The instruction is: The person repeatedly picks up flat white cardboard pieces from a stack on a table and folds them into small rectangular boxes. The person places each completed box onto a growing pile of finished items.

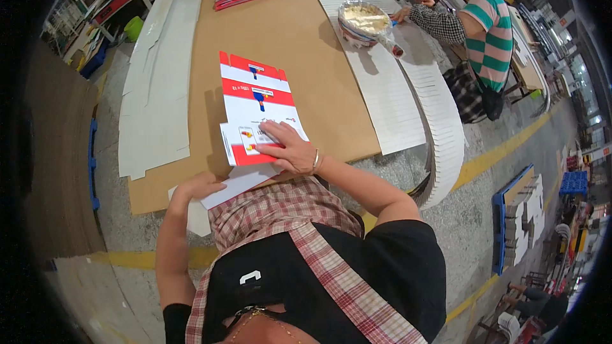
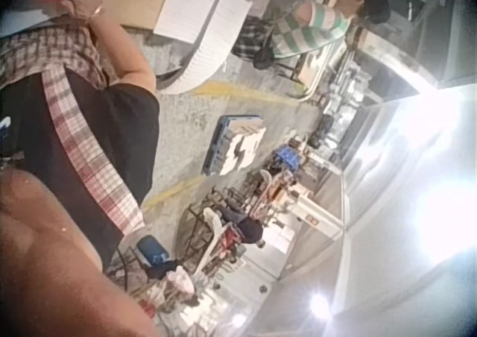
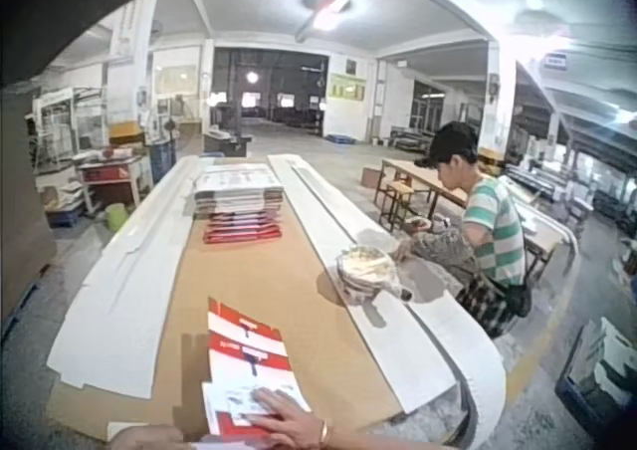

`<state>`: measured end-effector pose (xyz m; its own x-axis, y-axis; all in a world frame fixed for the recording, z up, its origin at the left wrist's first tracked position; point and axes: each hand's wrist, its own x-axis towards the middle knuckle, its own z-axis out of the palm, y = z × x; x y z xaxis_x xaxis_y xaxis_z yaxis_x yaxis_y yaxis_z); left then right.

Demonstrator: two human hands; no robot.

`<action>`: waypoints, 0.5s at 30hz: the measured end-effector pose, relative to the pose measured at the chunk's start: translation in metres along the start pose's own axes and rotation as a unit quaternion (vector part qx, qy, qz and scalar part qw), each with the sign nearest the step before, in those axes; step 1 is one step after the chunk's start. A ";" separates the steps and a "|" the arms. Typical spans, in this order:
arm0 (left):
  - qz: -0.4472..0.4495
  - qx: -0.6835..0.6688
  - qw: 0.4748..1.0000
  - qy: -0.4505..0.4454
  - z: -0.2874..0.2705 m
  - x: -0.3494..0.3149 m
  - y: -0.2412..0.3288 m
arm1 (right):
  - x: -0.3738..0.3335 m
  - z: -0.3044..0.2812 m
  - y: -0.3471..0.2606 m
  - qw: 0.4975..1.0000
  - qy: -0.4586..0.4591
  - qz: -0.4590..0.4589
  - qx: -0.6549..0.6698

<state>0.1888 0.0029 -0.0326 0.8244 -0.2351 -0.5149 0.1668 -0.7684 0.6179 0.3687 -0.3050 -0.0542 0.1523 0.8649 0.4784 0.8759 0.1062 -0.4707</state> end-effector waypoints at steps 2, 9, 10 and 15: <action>0.001 -0.019 1.000 -0.023 -0.008 0.016 -0.016 | -0.003 0.008 -0.002 0.992 -0.095 -0.024 -0.075; -0.146 -0.210 0.949 0.183 -0.007 -0.015 -0.036 | 0.005 0.013 -0.026 0.962 -0.180 0.101 -0.178; -0.150 -0.193 0.940 0.239 0.007 -0.016 -0.027 | 0.010 0.015 -0.030 0.957 -0.195 0.124 -0.175; -0.126 -0.120 0.877 0.449 0.054 -0.017 -0.021 | -0.003 0.034 -0.010 0.991 -0.089 0.034 -0.094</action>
<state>0.1418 -0.0095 -0.0689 0.8208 0.5695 -0.0440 0.4245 -0.5566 0.7142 0.3441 -0.2922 -0.0768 0.1445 0.9415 0.3046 0.9388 -0.0332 -0.3428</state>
